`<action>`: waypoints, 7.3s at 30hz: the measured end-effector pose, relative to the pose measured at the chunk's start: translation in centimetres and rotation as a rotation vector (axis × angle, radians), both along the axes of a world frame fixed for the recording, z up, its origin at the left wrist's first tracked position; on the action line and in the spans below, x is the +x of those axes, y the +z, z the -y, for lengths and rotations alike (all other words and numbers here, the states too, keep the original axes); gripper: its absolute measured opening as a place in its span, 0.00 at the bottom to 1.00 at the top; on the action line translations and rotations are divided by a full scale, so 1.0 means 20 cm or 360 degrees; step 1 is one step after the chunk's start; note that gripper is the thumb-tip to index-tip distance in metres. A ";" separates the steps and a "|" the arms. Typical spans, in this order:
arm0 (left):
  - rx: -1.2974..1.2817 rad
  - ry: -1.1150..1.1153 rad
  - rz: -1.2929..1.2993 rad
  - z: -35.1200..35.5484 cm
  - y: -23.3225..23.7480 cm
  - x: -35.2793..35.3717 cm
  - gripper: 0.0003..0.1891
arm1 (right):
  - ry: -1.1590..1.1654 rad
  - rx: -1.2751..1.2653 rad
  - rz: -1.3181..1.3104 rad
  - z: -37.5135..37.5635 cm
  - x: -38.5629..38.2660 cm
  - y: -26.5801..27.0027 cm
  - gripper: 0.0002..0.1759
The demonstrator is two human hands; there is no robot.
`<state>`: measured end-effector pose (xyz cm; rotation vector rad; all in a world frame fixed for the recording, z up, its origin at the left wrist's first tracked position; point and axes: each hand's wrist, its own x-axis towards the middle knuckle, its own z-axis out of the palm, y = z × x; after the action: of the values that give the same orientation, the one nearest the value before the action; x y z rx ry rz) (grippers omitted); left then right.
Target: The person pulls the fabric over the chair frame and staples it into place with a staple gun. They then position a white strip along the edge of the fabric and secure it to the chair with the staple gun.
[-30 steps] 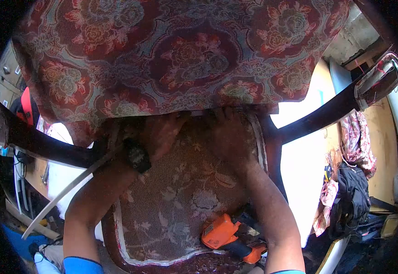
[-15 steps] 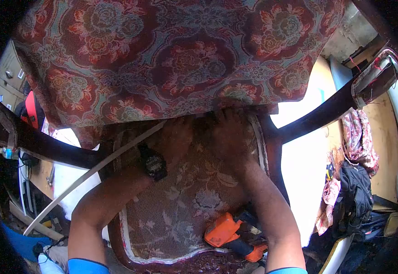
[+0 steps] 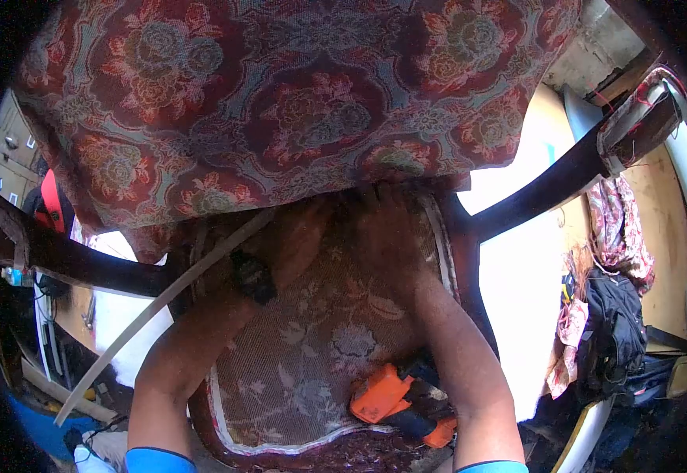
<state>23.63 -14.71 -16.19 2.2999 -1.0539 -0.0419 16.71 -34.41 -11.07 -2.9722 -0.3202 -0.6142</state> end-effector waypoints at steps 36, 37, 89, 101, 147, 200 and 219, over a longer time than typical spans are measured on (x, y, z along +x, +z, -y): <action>0.0189 0.0079 0.0218 0.13 0.10 -0.04 0.28 | -0.0690 0.0173 -0.1412 -0.34 -1.57 0.45 0.32; 0.0228 0.0046 0.0378 0.12 0.13 -0.05 0.28 | -0.0707 0.0196 -0.1461 -0.33 -1.52 0.53 0.33; -0.0729 0.0654 0.0156 0.67 -0.39 -0.02 0.26 | -0.0370 0.0058 -0.1303 0.14 0.01 0.71 0.10; -0.0605 0.0736 0.0050 0.46 -0.20 -0.06 0.25 | -0.0337 0.0194 -0.1207 0.13 -0.01 0.68 0.15; -0.0577 0.0484 -0.0257 0.39 -0.27 0.07 0.12 | -0.0029 -0.0521 -0.1202 0.22 0.13 0.69 0.27; -0.0598 0.0365 0.0115 0.18 -0.14 0.04 0.14 | -0.0263 -0.0558 -0.1222 -0.01 -0.05 0.80 0.31; -0.0391 0.0071 -0.0866 -0.06 0.48 -0.08 0.29 | -0.1712 0.0278 -0.0543 0.88 -1.97 0.35 0.38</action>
<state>22.01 -13.42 -6.68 1.9265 -0.6813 -0.4663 -22.75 -52.03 -4.05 -2.7724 1.3266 -0.1340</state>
